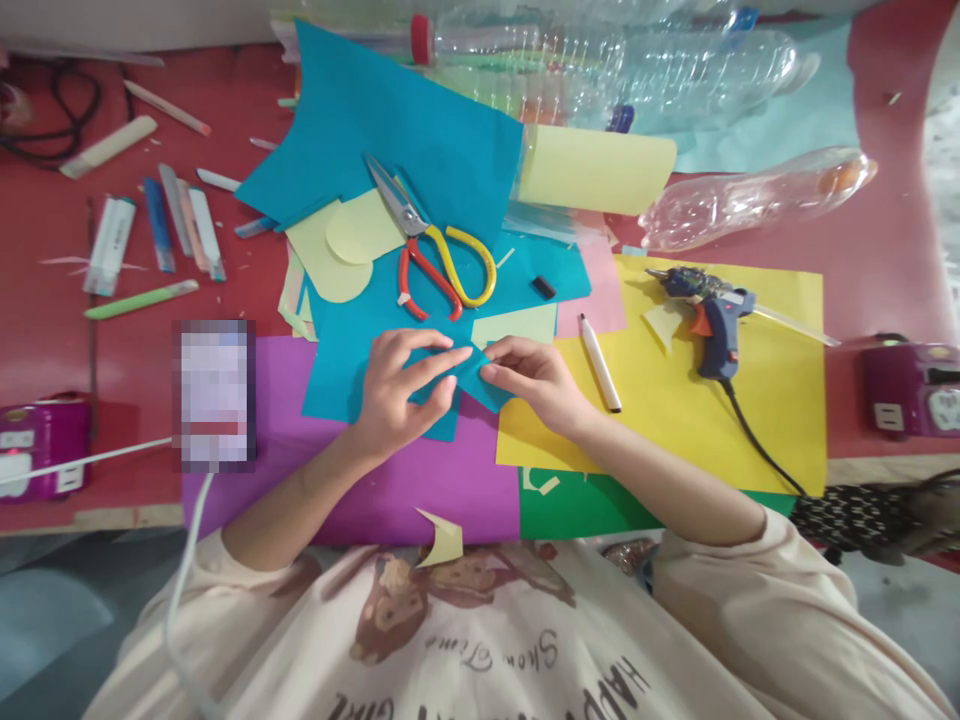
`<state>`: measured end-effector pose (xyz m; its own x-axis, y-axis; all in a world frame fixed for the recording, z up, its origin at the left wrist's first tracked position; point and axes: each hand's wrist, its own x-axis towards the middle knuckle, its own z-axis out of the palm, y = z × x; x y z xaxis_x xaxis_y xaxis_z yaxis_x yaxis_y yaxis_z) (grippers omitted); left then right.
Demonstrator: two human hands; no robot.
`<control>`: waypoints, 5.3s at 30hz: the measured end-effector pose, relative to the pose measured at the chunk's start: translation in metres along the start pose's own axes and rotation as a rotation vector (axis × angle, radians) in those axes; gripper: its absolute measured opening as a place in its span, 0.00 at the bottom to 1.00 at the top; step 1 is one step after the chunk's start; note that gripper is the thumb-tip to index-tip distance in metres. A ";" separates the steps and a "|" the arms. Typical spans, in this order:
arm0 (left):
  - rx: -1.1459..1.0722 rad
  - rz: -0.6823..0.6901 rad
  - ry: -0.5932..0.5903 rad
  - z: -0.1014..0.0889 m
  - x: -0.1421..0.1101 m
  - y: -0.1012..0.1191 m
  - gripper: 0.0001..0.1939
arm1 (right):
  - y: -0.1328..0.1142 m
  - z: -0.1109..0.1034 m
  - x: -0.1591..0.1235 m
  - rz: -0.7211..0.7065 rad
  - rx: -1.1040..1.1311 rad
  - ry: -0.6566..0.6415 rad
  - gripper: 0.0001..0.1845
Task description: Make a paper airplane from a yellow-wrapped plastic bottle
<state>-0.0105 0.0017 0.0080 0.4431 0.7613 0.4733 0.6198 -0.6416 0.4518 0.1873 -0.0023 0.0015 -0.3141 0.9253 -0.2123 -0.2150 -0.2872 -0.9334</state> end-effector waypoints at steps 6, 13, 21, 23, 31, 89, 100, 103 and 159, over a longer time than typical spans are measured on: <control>-0.131 -0.116 -0.067 0.005 -0.001 0.005 0.17 | 0.007 0.003 -0.001 -0.065 0.004 0.013 0.20; -0.364 -0.273 0.021 0.007 0.002 0.010 0.10 | 0.011 0.000 -0.004 -0.143 -0.218 0.038 0.20; -0.840 -0.807 0.153 0.012 0.011 0.003 0.24 | 0.007 -0.006 0.001 -0.166 -0.257 0.157 0.24; -0.894 -0.853 0.120 0.012 0.013 0.004 0.24 | 0.006 -0.006 0.002 -0.108 -0.201 0.141 0.25; -0.894 -0.892 0.017 0.010 0.011 0.003 0.22 | -0.001 -0.005 0.003 -0.052 -0.112 0.135 0.27; -0.617 -0.529 -0.461 -0.003 0.008 0.015 0.15 | -0.013 -0.033 0.009 -0.437 -0.805 0.075 0.11; -0.005 0.356 -0.438 0.015 -0.002 0.009 0.17 | -0.002 -0.046 0.020 -0.565 -1.332 -0.215 0.16; 0.030 0.369 -0.452 0.015 -0.002 0.010 0.17 | 0.001 -0.042 0.020 -0.566 -1.367 -0.197 0.16; 0.158 0.391 -0.394 0.016 -0.007 0.025 0.14 | 0.004 -0.032 -0.003 -0.200 -0.539 0.087 0.13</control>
<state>0.0121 -0.0183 0.0042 0.8478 0.4671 0.2510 0.4372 -0.8836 0.1676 0.2172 0.0015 -0.0109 -0.2342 0.9720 -0.0185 0.2461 0.0409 -0.9684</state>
